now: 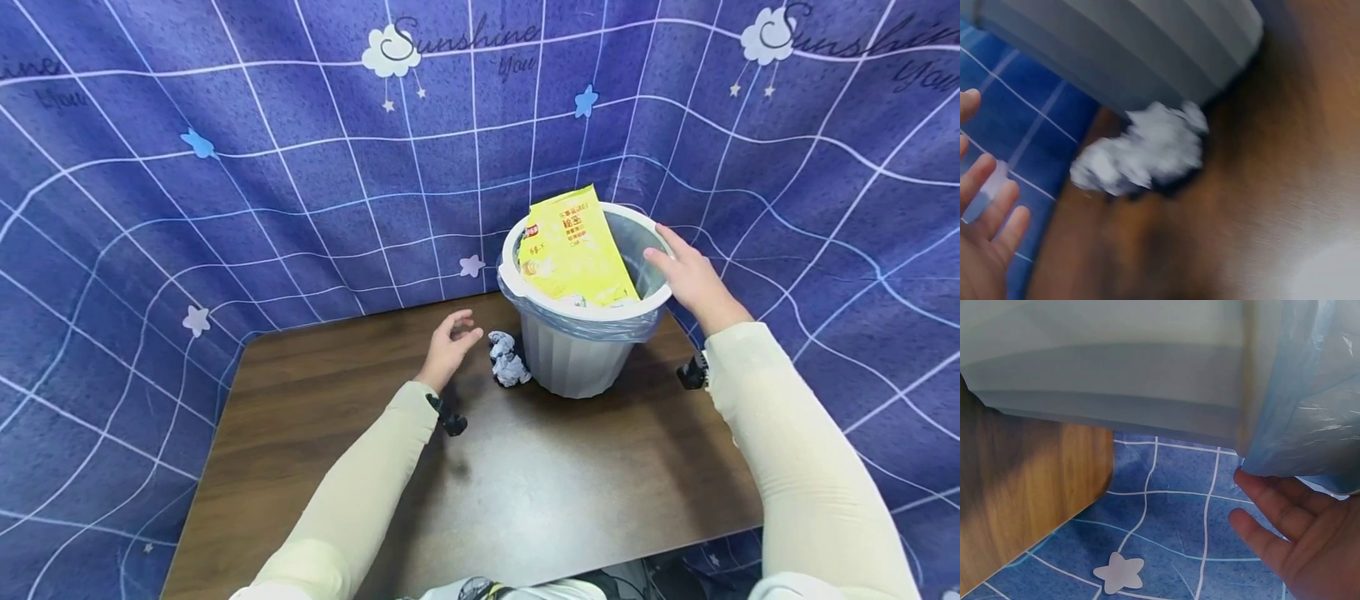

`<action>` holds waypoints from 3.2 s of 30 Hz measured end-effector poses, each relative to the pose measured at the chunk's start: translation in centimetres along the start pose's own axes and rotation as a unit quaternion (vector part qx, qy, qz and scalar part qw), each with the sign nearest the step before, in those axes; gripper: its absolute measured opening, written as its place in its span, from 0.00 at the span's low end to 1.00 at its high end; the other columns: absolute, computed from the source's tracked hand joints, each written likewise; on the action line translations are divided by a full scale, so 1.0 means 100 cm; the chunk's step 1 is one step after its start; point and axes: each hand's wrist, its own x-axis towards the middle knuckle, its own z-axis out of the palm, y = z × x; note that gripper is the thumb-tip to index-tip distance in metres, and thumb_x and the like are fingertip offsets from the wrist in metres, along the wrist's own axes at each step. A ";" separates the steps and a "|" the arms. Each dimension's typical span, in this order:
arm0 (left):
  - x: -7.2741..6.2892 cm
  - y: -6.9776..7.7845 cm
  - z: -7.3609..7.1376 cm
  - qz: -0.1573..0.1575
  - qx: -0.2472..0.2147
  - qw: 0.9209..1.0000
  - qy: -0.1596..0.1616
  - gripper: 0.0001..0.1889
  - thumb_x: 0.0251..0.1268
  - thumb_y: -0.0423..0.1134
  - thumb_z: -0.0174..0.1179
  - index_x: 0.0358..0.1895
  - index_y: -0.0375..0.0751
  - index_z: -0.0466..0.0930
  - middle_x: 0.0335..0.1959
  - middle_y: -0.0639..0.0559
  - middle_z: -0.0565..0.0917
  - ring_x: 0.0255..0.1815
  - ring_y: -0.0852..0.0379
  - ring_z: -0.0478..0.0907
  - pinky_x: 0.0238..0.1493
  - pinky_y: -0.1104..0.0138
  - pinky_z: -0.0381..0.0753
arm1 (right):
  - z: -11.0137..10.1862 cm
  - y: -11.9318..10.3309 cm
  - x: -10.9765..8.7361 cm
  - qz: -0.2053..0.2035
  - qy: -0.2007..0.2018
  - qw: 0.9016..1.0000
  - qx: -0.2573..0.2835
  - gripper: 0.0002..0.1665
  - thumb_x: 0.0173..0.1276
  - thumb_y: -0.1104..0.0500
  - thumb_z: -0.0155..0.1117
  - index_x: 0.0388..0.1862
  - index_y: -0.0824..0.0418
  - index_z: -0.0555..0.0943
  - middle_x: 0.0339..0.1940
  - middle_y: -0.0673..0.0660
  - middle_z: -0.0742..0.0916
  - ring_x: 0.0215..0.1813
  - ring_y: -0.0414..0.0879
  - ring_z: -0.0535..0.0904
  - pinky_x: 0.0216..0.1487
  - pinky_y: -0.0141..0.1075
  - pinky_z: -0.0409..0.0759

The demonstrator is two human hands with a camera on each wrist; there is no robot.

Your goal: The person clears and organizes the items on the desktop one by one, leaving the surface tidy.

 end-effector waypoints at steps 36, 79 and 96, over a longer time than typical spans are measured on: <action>-0.041 -0.065 0.047 -0.044 0.318 0.946 -0.043 0.35 0.51 0.54 0.72 0.66 0.52 0.77 0.61 0.42 0.80 0.60 0.34 0.71 0.65 0.43 0.63 | 0.001 -0.001 0.000 0.000 -0.009 1.000 0.001 0.42 0.80 0.37 0.43 0.85 0.51 0.47 0.82 0.66 0.54 0.81 0.68 0.46 0.76 0.64 0.45; 0.048 0.103 -0.035 0.066 -0.006 0.998 0.004 0.25 0.64 0.37 0.70 0.63 0.35 0.76 0.41 0.43 0.85 0.39 0.58 0.81 0.42 0.71 0.79 | -0.003 -0.004 -0.007 0.000 -0.010 1.000 -0.012 0.42 0.81 0.38 0.41 0.84 0.53 0.46 0.80 0.72 0.54 0.79 0.73 0.47 0.75 0.67 0.46; 0.057 0.159 -0.011 0.094 0.050 0.994 -0.018 0.26 0.65 0.49 0.70 0.64 0.45 0.78 0.45 0.49 0.84 0.43 0.57 0.79 0.45 0.66 0.80 | -0.001 -0.005 -0.005 0.003 -0.011 1.000 -0.018 0.42 0.81 0.38 0.40 0.84 0.53 0.45 0.80 0.72 0.54 0.79 0.74 0.47 0.74 0.68 0.46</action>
